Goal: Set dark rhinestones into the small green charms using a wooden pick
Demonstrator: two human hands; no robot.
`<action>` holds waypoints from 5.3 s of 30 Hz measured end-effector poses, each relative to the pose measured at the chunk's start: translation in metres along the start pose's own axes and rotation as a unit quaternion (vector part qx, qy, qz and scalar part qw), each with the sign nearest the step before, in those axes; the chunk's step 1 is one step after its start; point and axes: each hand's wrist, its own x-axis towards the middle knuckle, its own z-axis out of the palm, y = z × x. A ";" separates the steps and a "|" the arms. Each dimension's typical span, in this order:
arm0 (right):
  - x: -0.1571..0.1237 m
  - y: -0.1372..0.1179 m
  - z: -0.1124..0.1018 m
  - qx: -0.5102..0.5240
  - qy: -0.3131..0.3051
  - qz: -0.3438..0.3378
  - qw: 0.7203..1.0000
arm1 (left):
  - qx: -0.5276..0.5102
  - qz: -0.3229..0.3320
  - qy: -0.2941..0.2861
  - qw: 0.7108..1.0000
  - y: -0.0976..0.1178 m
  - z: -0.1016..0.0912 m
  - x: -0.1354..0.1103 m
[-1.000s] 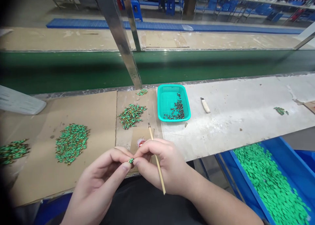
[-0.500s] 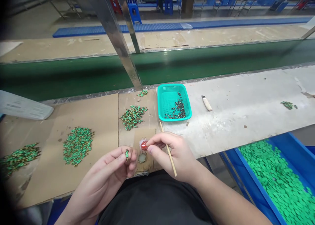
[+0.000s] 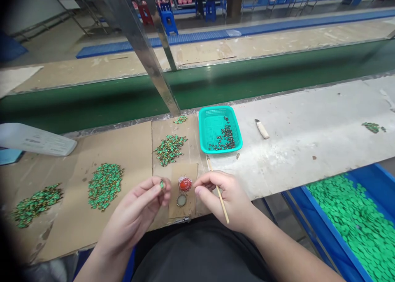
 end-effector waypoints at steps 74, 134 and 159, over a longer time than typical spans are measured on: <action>0.027 0.081 0.006 0.180 0.052 0.126 0.974 | 0.020 -0.024 0.076 0.997 -0.032 -0.040 -0.013; -0.002 -0.013 0.015 0.250 -0.029 0.057 0.966 | -0.296 -0.108 -0.107 0.943 -0.012 0.011 -0.037; -0.005 -0.019 0.011 0.199 -0.050 0.004 0.979 | -0.321 -0.066 -0.155 0.932 -0.015 0.011 -0.039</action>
